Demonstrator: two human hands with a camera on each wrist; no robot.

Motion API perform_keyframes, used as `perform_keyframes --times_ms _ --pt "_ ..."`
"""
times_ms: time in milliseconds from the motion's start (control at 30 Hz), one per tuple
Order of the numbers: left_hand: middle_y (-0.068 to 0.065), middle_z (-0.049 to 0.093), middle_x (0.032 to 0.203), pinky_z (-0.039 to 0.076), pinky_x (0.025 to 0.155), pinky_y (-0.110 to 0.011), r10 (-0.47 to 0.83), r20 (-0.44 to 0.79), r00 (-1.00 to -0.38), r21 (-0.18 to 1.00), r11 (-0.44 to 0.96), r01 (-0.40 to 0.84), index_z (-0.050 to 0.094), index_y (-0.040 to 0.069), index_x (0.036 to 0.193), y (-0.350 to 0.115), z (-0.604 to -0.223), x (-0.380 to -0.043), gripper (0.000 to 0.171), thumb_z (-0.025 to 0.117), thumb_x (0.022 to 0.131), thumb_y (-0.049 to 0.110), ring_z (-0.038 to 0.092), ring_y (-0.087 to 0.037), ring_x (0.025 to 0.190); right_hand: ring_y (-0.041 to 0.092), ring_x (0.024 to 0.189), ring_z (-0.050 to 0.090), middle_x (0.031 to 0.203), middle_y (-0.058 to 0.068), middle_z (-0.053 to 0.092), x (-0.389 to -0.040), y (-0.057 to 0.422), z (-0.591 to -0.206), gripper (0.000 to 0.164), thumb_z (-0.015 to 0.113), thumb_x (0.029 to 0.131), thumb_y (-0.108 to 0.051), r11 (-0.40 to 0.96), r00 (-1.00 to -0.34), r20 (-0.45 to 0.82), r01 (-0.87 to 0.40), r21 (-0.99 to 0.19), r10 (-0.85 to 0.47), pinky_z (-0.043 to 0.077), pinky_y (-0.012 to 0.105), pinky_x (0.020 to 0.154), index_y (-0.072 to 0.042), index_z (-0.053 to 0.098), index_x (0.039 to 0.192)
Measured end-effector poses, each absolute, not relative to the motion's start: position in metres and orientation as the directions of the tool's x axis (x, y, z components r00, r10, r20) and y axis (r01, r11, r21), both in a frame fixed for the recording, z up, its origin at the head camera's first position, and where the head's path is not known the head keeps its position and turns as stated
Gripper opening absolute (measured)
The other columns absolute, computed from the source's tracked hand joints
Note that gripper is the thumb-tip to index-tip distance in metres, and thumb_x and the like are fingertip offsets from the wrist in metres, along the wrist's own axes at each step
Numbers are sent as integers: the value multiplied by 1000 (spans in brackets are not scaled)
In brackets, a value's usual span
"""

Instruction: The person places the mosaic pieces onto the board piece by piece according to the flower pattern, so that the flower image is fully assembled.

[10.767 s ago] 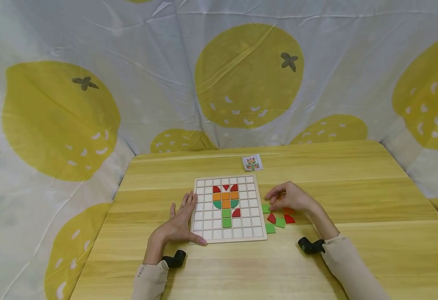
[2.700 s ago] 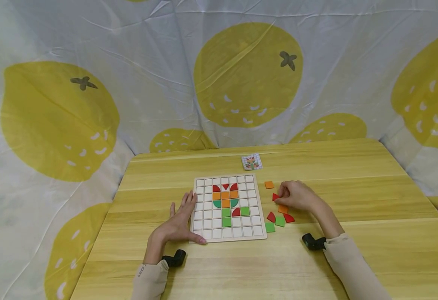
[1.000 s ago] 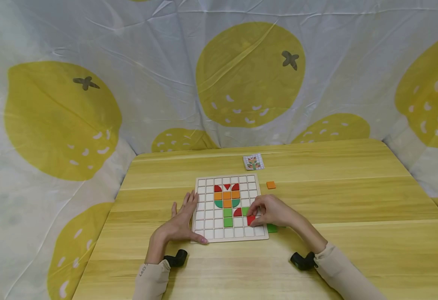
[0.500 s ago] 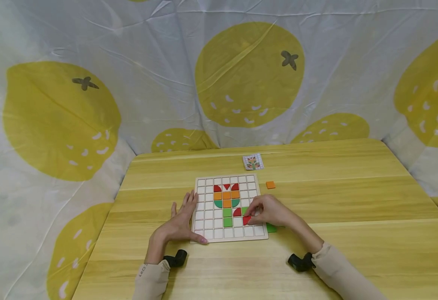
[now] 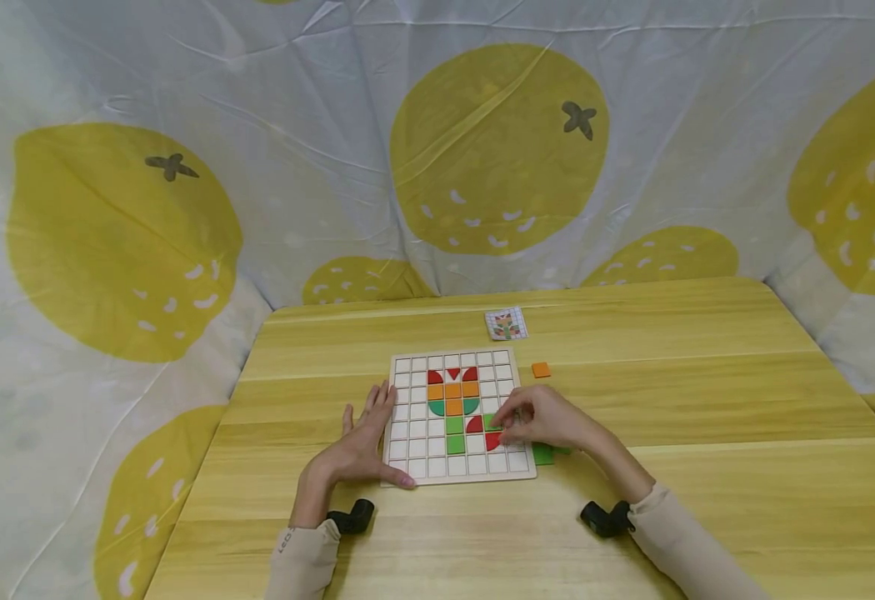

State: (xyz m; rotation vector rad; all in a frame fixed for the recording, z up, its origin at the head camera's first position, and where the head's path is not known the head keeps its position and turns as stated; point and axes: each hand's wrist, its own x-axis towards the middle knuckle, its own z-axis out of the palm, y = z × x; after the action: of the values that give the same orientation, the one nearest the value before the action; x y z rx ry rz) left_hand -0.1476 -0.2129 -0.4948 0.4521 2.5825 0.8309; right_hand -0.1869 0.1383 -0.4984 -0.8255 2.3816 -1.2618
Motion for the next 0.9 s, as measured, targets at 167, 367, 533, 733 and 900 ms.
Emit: perform_keyframes --times_ms 167,367,533,733,900 --pt "-15 -13 174 -20 121 -68 411 -261 -874 607 773 182 -3 3 166 -213 -495 -147 147 97 66 47 -17 -36 161 8 60 47 94 5 72 -199 165 -491 17 80 90 -14 487 -876 10 -277 -828 -482 39 20 54 -7 80 106" --pt "-15 -14 174 -20 121 -69 413 -265 -871 602 777 185 -2 3 166 -212 -495 -147 147 96 67 48 -17 -36 161 12 55 50 97 15 73 -217 198 -494 26 80 91 -12 533 -952 23 -191 -824 -305 42 21 53 -1 77 114" --pt "-15 -14 174 -20 122 -68 412 -264 -872 598 779 187 -2 3 166 -212 -495 -147 147 96 67 48 -18 -36 161 18 74 61 97 16 73 -230 206 -499 34 81 90 -14 542 -955 -48 -123 -832 -291 48 22 62 -1 75 120" --pt "-15 -15 174 -20 121 -69 413 -260 -873 599 778 190 -3 3 165 -213 -496 -147 148 96 67 49 -18 -36 161 13 75 57 87 10 69 -239 196 -504 32 85 85 -9 545 -956 -69 -102 -832 -285 47 21 64 1 76 114" --pt "-16 -14 174 -19 121 -69 410 -256 -876 598 779 189 -2 3 166 -213 -496 -147 147 97 66 48 -17 -37 161 16 78 58 89 12 70 -240 190 -502 24 83 86 -10 587 -961 -79 -96 -803 -266 48 24 69 2 76 106"
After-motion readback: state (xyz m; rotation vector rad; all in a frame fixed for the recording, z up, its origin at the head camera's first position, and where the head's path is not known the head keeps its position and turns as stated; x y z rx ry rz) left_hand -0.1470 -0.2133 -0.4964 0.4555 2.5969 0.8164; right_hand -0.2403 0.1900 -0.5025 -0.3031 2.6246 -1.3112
